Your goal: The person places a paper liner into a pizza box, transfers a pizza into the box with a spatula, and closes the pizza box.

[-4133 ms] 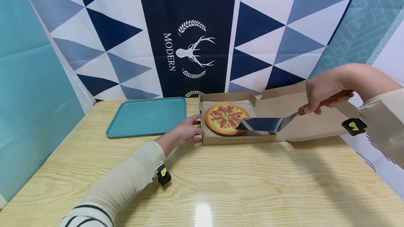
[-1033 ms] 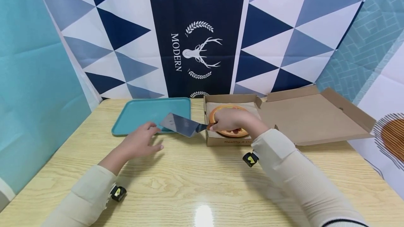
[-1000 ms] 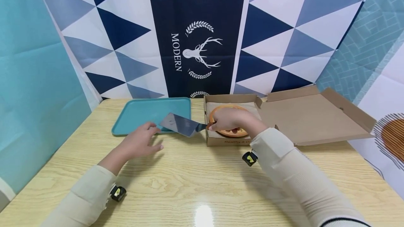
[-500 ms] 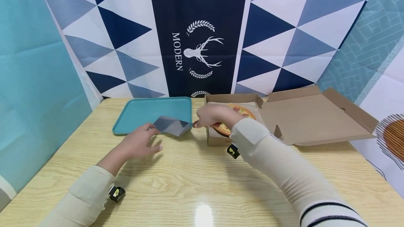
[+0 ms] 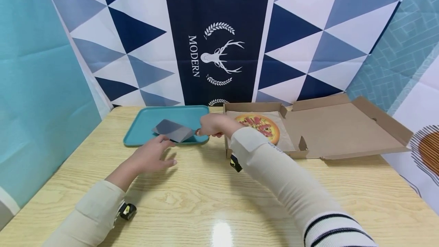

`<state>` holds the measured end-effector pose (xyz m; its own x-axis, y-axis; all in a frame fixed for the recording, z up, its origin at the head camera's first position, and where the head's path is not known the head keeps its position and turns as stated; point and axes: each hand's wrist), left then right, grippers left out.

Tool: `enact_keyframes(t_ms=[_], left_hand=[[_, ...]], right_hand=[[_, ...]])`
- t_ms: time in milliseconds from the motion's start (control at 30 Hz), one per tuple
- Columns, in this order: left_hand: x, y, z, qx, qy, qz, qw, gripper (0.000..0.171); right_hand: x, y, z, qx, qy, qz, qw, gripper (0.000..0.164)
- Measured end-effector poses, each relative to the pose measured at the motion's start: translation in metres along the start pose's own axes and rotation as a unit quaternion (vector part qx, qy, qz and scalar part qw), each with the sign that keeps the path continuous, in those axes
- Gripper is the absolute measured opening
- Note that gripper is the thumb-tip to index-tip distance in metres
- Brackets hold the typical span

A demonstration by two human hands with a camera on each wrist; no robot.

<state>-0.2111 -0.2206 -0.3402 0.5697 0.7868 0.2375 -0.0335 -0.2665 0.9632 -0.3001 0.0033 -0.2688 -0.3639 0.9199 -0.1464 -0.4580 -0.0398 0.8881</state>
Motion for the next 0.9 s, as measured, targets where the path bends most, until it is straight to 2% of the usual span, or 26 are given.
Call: enact_keyframes(t_ms=[333, 567, 767, 900], left_hand=[[0.002, -0.002, -0.001, -0.004, 0.002, 0.014, 0.9999, 0.052], [0.004, -0.001, -0.005, -0.004, -0.003, 0.015, 0.9999, 0.052], [0.006, -0.002, -0.008, -0.009, -0.002, 0.016, 0.9998, 0.052], [0.008, -0.003, -0.01, -0.003, -0.019, 0.009, 0.9998, 0.052]], right_hand=[[-0.022, -0.002, -0.021, -0.017, 0.007, -0.021, 1.0, 0.056], [-0.03, -0.004, -0.031, -0.005, 0.007, -0.03, 1.0, 0.054], [-0.035, -0.005, -0.035, 0.014, -0.023, -0.114, 0.993, 0.047], [-0.039, -0.008, -0.041, 0.012, -0.017, -0.142, 0.99, 0.045]])
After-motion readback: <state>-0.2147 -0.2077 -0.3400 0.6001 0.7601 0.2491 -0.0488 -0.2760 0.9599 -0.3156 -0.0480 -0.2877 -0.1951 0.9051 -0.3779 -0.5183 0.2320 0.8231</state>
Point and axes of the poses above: each hand's wrist, its own z-axis away from the middle knuckle, its own y-axis out of the back of the hand, x = y × z, and after that the axes turned 8 degrees about -y, right-handed
